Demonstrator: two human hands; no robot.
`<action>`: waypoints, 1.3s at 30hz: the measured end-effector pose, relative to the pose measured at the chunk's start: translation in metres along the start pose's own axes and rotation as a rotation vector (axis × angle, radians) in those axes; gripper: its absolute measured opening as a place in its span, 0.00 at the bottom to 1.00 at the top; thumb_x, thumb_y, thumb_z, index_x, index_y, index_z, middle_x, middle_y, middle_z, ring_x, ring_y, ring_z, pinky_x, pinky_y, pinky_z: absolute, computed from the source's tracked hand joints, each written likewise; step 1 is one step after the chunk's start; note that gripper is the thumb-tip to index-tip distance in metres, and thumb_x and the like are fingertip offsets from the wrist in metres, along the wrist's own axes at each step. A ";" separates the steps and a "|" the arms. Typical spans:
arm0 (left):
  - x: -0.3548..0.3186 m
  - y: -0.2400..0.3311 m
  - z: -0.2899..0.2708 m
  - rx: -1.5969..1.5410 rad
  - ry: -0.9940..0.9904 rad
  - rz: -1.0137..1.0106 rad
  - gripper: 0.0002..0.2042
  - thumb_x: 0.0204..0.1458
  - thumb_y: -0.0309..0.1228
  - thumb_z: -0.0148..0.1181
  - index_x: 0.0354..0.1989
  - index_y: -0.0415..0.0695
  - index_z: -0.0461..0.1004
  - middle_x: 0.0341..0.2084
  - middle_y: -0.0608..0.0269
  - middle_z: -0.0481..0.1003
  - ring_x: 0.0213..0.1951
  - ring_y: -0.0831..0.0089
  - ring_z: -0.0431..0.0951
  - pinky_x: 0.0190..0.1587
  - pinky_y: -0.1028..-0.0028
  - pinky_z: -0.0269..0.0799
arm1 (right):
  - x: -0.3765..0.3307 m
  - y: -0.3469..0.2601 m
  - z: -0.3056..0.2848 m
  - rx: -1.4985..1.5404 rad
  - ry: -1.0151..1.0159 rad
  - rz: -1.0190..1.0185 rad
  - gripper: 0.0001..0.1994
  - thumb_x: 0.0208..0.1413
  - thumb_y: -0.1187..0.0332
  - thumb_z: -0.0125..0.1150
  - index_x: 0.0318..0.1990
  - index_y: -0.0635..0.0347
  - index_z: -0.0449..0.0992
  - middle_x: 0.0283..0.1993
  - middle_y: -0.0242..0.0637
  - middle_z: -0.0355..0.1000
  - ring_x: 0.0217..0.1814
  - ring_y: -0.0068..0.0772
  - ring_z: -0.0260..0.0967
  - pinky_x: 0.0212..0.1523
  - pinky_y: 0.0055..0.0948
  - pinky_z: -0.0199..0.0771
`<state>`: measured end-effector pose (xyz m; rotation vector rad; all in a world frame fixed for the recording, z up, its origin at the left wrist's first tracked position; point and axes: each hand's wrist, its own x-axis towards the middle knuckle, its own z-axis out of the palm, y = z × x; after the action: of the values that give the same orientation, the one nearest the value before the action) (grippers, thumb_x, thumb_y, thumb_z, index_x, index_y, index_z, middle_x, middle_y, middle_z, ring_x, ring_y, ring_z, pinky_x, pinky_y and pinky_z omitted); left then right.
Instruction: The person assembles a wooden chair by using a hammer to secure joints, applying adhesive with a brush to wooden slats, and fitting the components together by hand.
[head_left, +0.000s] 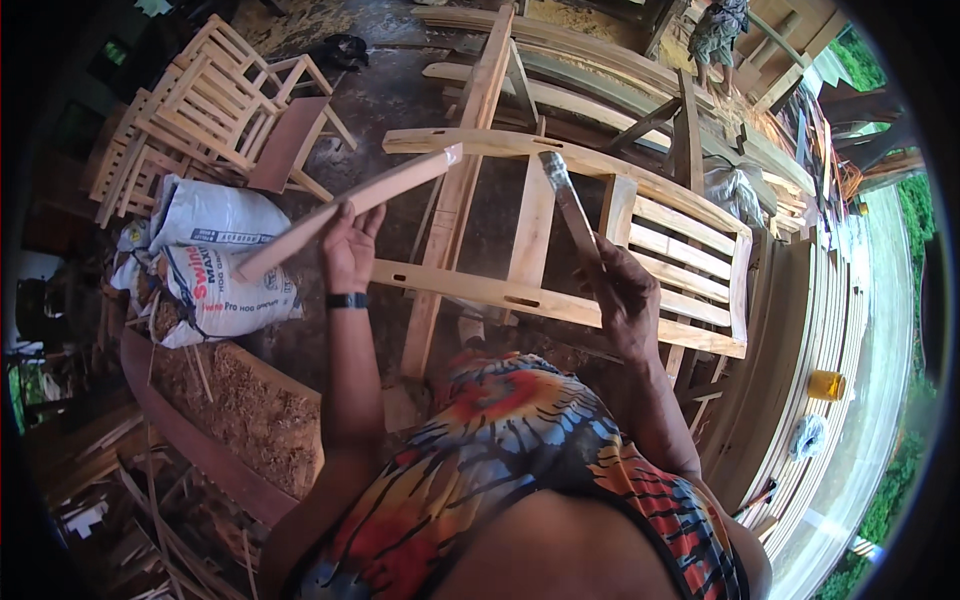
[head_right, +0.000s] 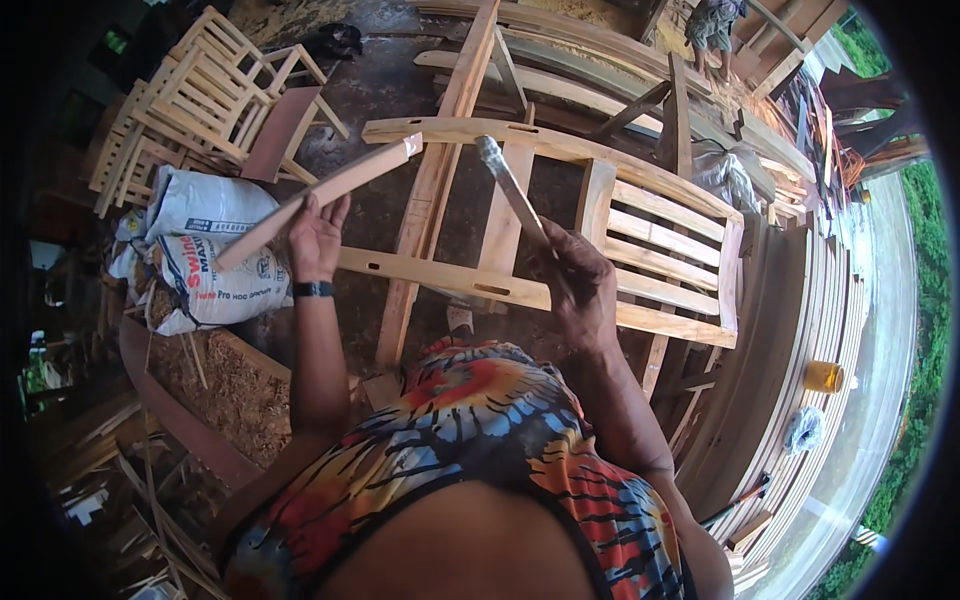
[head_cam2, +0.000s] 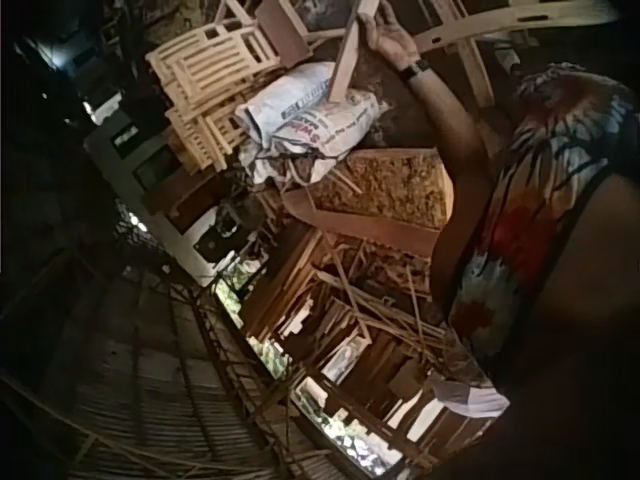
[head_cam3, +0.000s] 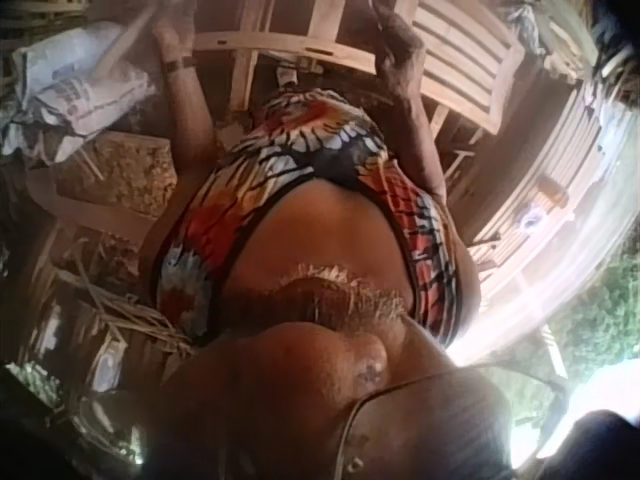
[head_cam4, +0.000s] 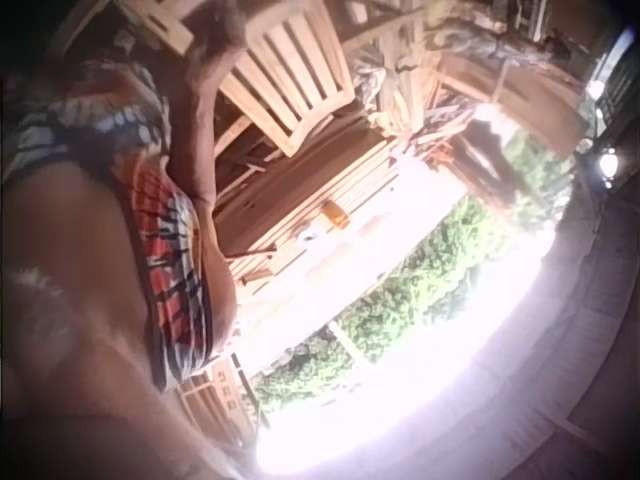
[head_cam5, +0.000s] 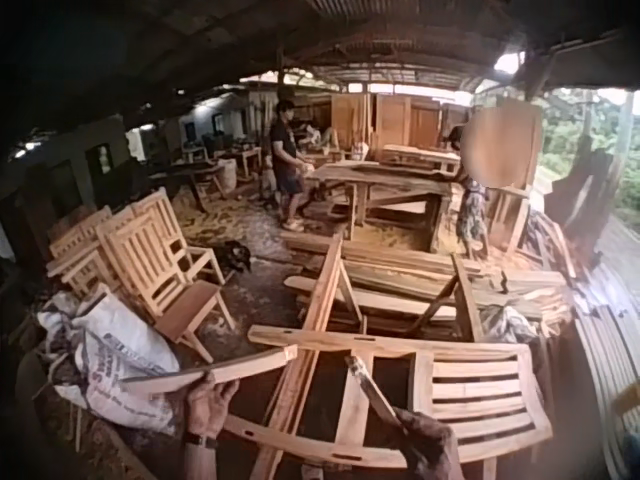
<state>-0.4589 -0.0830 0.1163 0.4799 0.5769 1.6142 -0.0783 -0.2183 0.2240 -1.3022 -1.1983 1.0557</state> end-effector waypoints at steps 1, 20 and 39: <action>0.030 0.014 -0.003 0.126 -0.008 0.011 0.11 0.60 0.24 0.61 0.50 0.38 0.75 0.51 0.51 0.78 0.59 0.56 0.77 0.63 0.52 0.75 | 0.003 0.004 0.001 -0.020 0.048 0.036 0.16 0.67 0.76 0.58 0.60 0.59 0.78 0.42 0.34 0.78 0.41 0.21 0.77 0.43 0.22 0.76; 0.274 0.001 0.067 0.913 -0.188 -0.059 0.19 0.52 0.38 0.74 0.45 0.35 0.83 0.40 0.52 0.84 0.45 0.63 0.84 0.50 0.59 0.80 | 0.035 0.001 0.044 -0.319 0.241 0.179 0.16 0.67 0.73 0.59 0.60 0.62 0.78 0.40 0.37 0.80 0.39 0.25 0.80 0.42 0.26 0.79; 0.010 0.083 -0.014 0.328 0.086 0.261 0.18 0.67 0.40 0.57 0.58 0.41 0.68 0.42 0.62 0.73 0.46 0.69 0.74 0.55 0.59 0.72 | 0.038 0.057 0.082 -0.380 -0.483 0.066 0.13 0.67 0.71 0.60 0.56 0.65 0.80 0.43 0.38 0.80 0.39 0.24 0.79 0.36 0.27 0.79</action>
<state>-0.5328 -0.0814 0.1565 0.7560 0.8805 1.8011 -0.1500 -0.1688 0.1617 -1.4222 -1.7963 1.2777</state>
